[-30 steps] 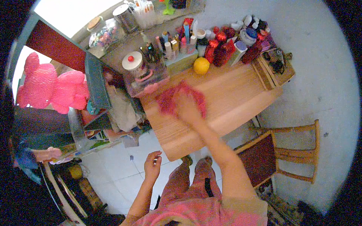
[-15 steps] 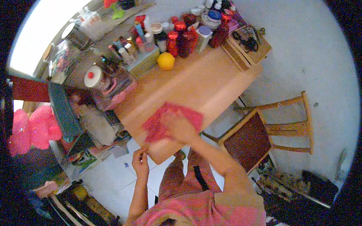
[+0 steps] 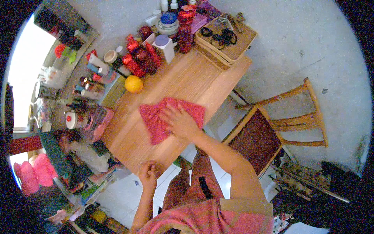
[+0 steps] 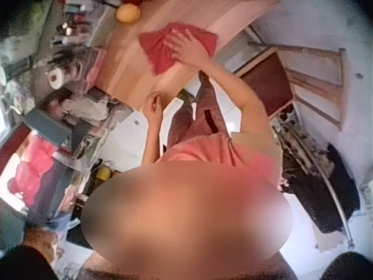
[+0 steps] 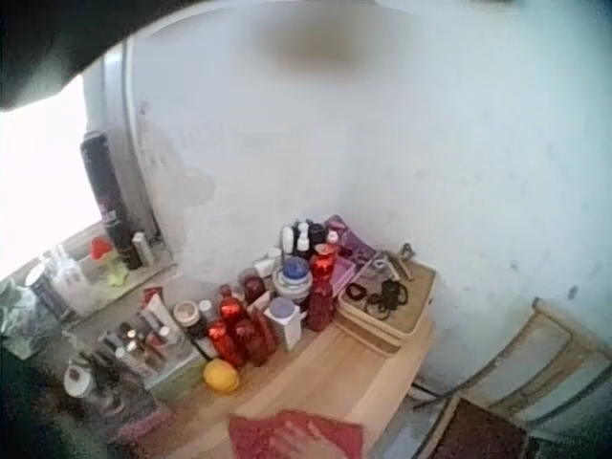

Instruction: The person organizes hair accessories on a desk, then cleans the desk, a wooden chair, and a pipe along the wall by wiping them with a cloth.

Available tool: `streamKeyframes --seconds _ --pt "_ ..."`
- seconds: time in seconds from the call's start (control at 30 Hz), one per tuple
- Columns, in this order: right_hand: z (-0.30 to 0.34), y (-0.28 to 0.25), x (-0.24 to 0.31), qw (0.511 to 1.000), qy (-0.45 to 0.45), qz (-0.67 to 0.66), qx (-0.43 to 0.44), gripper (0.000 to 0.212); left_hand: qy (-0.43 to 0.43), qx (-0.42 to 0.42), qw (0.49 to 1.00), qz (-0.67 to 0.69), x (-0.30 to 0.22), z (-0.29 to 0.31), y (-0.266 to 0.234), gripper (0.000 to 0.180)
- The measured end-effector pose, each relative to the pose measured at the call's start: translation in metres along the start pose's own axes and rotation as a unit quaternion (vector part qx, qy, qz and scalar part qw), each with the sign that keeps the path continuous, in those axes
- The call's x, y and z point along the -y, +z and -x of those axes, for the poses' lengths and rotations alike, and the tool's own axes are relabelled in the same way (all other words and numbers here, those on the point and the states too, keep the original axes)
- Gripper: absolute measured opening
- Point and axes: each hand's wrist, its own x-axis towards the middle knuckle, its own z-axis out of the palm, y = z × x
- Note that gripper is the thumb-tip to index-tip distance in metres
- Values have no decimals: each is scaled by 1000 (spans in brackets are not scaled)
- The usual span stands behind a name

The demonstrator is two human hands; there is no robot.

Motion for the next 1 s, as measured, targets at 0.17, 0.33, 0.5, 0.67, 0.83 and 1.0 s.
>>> streamKeyframes --seconds 0.17,0.33,0.5,0.67,0.83,1.0 --pt "-61 -45 -116 979 111 109 -133 58 68 57 992 -85 -26 -27 38 13" --pt "-50 -39 -162 967 182 65 -169 55 43 67 994 -70 -52 -48 69 13" --pt "58 -46 -132 923 357 23 -142 50 62 119 984 -119 -89 -80 112 13" --pt "87 -45 -229 888 338 77 -302 44 51 175 983 10 -134 -131 183 17" --pt "75 -73 -309 857 384 49 -341 41 -63 236 951 191 -183 -198 266 43" --pt "69 -68 -255 746 498 -182 -403 32 -273 189 878 344 -220 -256 311 75"
